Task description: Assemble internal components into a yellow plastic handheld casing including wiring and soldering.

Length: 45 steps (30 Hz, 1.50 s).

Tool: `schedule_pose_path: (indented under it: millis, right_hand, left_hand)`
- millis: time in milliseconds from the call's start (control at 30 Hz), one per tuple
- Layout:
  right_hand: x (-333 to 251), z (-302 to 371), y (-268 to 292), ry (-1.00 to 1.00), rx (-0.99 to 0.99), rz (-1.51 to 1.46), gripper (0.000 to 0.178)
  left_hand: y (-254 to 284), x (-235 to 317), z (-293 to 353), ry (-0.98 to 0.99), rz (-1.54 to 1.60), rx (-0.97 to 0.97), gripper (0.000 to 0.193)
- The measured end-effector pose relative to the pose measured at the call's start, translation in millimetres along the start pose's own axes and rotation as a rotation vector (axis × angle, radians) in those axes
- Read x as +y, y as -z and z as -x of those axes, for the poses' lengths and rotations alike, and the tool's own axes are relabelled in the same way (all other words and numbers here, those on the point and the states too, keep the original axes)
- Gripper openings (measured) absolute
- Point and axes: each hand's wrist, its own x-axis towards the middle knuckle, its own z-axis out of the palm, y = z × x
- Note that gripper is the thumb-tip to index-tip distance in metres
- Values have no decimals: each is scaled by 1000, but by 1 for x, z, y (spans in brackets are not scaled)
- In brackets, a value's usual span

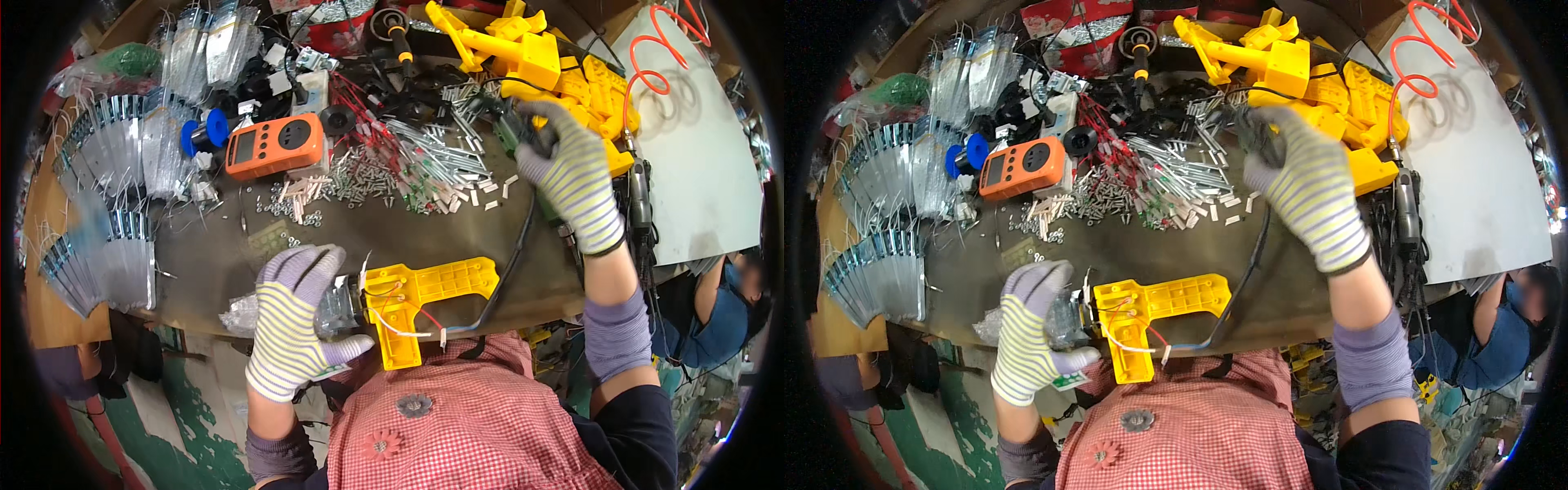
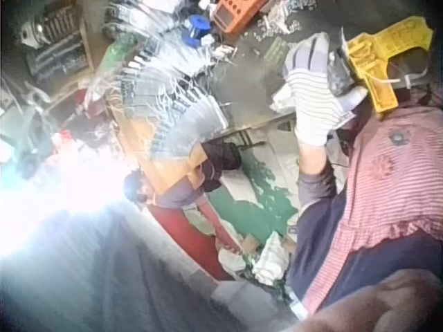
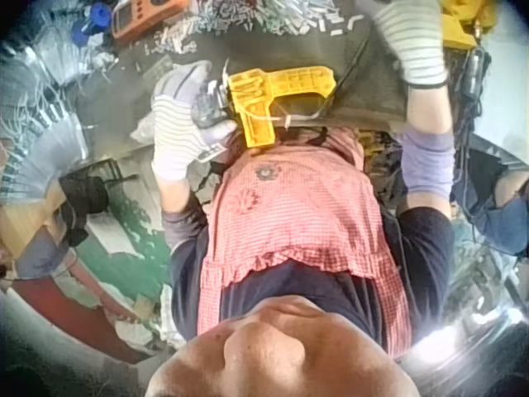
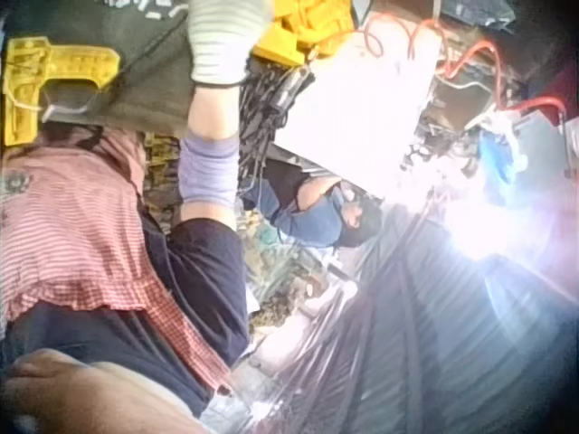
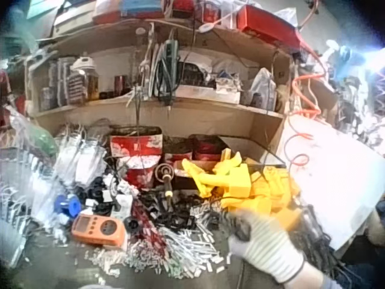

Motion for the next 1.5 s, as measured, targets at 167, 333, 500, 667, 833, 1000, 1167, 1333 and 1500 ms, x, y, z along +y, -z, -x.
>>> schedule_pose_path:
  millis: [167,333,500,667,833,1000,1167,1333,1500]
  right_hand:
    - [5,-56,-10,64,78,2,42]
    - [30,-84,-49,62,14,72,46]
    - [18,-49,-66,154,80,217,46]
    - [-9,41,-23,272,100,-201,36]
    - [7,131,-13,169,175,-398,25]
    - [17,170,-35,-114,226,-696,18]
    - [26,163,-37,-250,228,-915,17]
    - [20,159,-37,-240,135,-910,16]
    - [15,177,-20,-91,61,-566,18]
  left_hand:
    - [-9,-9,16,6,-29,-152,77]
    - [-23,10,10,116,-11,-80,74]
    - [-5,2,6,111,44,103,65]
    - [59,-71,-22,337,-241,555,11]
    - [103,-173,-62,842,-712,-20,27]
    - [105,-199,-55,618,-802,88,21]
    - [130,-179,-72,596,-1000,115,19]
    - [136,-202,-75,764,-990,-158,16]
    - [116,-131,-143,476,-936,60,26]
